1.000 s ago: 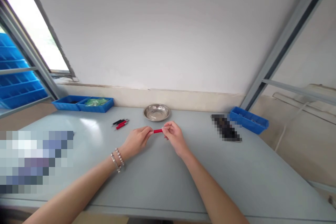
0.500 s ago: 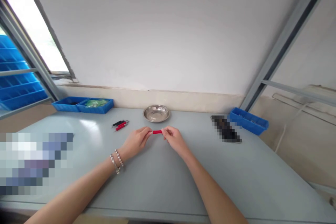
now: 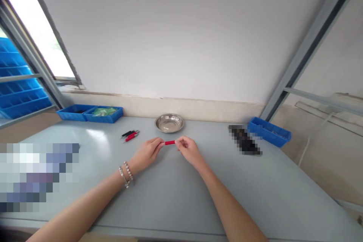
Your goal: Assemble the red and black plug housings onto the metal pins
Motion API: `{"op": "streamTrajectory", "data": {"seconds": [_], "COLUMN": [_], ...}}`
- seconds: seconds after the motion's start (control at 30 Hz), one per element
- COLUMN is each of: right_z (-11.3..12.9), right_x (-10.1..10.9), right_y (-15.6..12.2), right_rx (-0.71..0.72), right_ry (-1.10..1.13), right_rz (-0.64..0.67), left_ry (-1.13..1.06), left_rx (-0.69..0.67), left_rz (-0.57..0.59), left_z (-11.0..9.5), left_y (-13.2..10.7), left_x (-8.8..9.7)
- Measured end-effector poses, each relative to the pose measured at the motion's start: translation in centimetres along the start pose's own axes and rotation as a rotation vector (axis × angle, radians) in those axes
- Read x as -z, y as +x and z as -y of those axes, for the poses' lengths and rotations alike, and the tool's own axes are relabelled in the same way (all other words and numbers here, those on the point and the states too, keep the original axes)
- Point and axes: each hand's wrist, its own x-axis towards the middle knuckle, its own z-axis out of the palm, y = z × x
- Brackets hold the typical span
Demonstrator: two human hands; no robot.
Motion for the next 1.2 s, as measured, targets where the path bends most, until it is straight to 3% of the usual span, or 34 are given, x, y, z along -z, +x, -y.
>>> {"op": "streamTrajectory", "data": {"seconds": [0.23, 0.5, 0.67, 0.8, 0.97, 1.2], "right_z": [-0.4, 0.4, 0.3, -0.7, -1.5, -1.9], "right_x": [-0.2, -0.1, 0.4, 1.0, 1.7, 2.2], "right_y": [0.1, -0.1, 0.2, 0.6, 0.7, 0.8], "right_rx": [0.02, 0.0, -0.013, 0.014, 0.036, 0.006], "right_ry": [-0.017, 0.102, 0.13, 0.037, -0.264, -0.575], "right_rz": [-0.043, -0.01, -0.071, -0.175, -0.284, -0.299], "left_ry": [-0.014, -0.071, -0.094, 0.029, 0.145, 0.255], "left_rx": [-0.027, 0.017, 0.076, 0.189, 0.4, 0.752], "left_rz": [0.017, -0.014, -0.068, -0.198, -0.338, -0.239], "left_z": [-0.1, 0.3, 0.8, 2.0, 5.0, 8.9], "left_y": [0.0, 0.0, 0.3, 0.5, 0.6, 0.0], "left_x": [-0.1, -0.4, 0.2, 1.4, 2.9, 4.5]}}
